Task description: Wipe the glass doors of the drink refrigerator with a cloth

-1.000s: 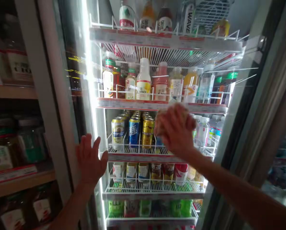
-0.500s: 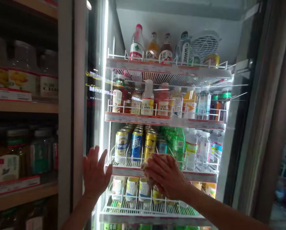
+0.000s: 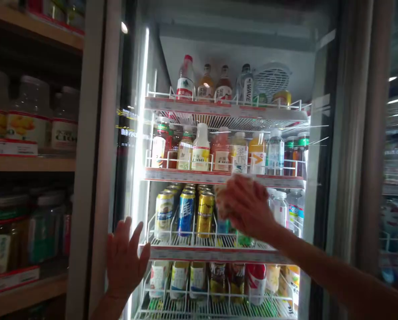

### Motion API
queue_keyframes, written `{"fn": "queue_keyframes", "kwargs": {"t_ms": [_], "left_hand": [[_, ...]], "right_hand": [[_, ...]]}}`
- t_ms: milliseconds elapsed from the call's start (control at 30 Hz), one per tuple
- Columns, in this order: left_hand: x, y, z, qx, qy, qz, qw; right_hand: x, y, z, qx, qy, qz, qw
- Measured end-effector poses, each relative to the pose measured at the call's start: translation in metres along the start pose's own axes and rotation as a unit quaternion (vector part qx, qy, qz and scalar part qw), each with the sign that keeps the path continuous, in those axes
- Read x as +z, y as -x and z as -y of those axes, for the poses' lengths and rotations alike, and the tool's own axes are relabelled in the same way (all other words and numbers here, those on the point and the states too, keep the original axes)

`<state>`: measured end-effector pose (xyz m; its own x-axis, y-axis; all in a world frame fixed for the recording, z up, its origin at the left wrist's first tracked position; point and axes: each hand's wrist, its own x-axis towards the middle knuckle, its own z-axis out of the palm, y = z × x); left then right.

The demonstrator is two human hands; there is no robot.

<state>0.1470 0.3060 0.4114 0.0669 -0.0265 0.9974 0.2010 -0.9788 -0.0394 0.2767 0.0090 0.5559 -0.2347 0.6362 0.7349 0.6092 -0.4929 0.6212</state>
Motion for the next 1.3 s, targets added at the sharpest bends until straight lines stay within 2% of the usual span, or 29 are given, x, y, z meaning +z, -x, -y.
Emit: {"fn": "queue_keyframes", "kwargs": {"t_ms": [67,100,133,200,267,300,333,400,467,500,533,600,633,667,700,733,767,833,867,900,933,1000,1033,1067,1133,1200,1233,1267,1300], "left_hand": [[0.0,-0.001,0.0,-0.001,0.0,0.0,1.0],[0.0,-0.001,0.0,-0.002,0.001,0.0,1.0],[0.0,-0.002,0.0,-0.005,0.002,0.001,1.0],[0.0,-0.002,0.0,-0.009,0.005,0.001,1.0],[0.0,-0.001,0.001,-0.006,0.01,0.001,1.0],[0.0,-0.001,0.001,-0.005,0.012,0.001,1.0],[0.0,-0.002,0.001,-0.005,0.012,0.003,1.0],[0.0,-0.002,0.0,-0.007,0.013,0.002,1.0],[0.001,-0.002,0.0,-0.016,0.015,-0.001,1.0],[0.001,-0.002,-0.001,-0.021,0.018,-0.001,1.0],[0.001,-0.002,-0.001,-0.022,0.021,-0.001,1.0],[0.0,-0.002,-0.001,-0.022,0.019,-0.003,1.0],[-0.001,-0.002,0.0,-0.016,0.015,-0.005,1.0],[-0.002,-0.004,0.0,-0.008,0.012,-0.007,1.0],[-0.004,-0.007,-0.001,0.0,0.01,-0.012,1.0],[-0.006,-0.013,-0.002,0.006,0.009,-0.019,1.0],[-0.007,-0.021,-0.003,0.01,0.01,-0.029,0.999],[-0.008,-0.044,-0.008,0.011,0.017,-0.045,0.999],[-0.008,-0.058,-0.011,0.01,0.021,-0.051,0.998],[-0.006,-0.072,-0.014,0.009,0.021,-0.052,0.998],[-0.004,-0.086,-0.017,0.006,0.02,-0.05,0.999],[0.002,-0.109,-0.02,-0.008,0.012,-0.043,0.999],[0.005,-0.117,-0.02,-0.015,0.009,-0.042,0.999],[0.008,-0.122,-0.019,-0.021,0.007,-0.04,0.999],[0.012,-0.125,-0.016,-0.023,0.009,-0.047,0.999],[0.014,-0.122,-0.014,-0.017,0.009,-0.058,0.998],[0.014,-0.121,-0.013,-0.019,0.008,-0.061,0.998],[0.013,-0.12,-0.013,-0.021,0.006,-0.061,0.998],[0.012,-0.12,-0.014,-0.024,0.004,-0.057,0.998]], "right_hand": [[-0.001,-0.008,-0.013,0.145,0.044,-0.069,0.986],[-0.002,-0.008,-0.013,0.176,0.052,-0.08,0.98],[-0.002,-0.005,-0.008,0.165,0.047,-0.07,0.983],[-0.001,0.01,0.01,0.031,0.009,-0.002,0.999],[-0.001,0.023,0.02,-0.114,-0.027,0.067,0.991],[-0.002,0.024,0.018,-0.136,-0.032,0.077,0.987],[-0.003,0.02,0.009,-0.115,-0.024,0.067,0.991],[-0.006,0.001,-0.015,0.038,0.022,-0.011,0.999],[-0.006,-0.019,-0.03,0.181,0.067,-0.09,0.977],[-0.006,-0.025,-0.03,0.2,0.075,-0.097,0.972],[-0.005,-0.026,-0.025,0.17,0.069,-0.084,0.979],[-0.004,-0.02,-0.007,-0.014,0.027,-0.012,0.999],[-0.004,-0.015,-0.001,-0.108,0.002,0.023,0.994],[-0.004,-0.013,0.001,-0.161,-0.013,0.043,0.986],[-0.004,-0.014,-0.002,-0.16,-0.015,0.042,0.986],[-0.005,-0.02,-0.009,-0.105,-0.004,0.023,0.994],[-0.005,-0.028,-0.016,-0.01,0.015,-0.009,1.0],[-0.003,-0.05,-0.024,0.158,0.052,-0.066,0.984],[-0.001,-0.058,-0.022,0.174,0.056,-0.072,0.981],[0.001,-0.063,-0.016,0.134,0.047,-0.061,0.988],[0.002,-0.063,-0.008,0.052,0.031,-0.034,0.998],[0.004,-0.057,0.0,-0.102,-0.001,0.017,0.995],[0.003,-0.052,-0.004,-0.121,-0.001,0.025,0.992],[0.001,-0.048,-0.014,-0.089,0.012,0.013,0.996],[-0.004,-0.048,-0.045,0.082,0.064,-0.056,0.993],[-0.009,-0.053,-0.067,0.233,0.107,-0.127,0.958],[-0.009,-0.054,-0.068,0.257,0.112,-0.138,0.95],[-0.009,-0.054,-0.062,0.233,0.106,-0.127,0.958],[-0.008,-0.051,-0.052,0.17,0.09,-0.098,0.976]]}}
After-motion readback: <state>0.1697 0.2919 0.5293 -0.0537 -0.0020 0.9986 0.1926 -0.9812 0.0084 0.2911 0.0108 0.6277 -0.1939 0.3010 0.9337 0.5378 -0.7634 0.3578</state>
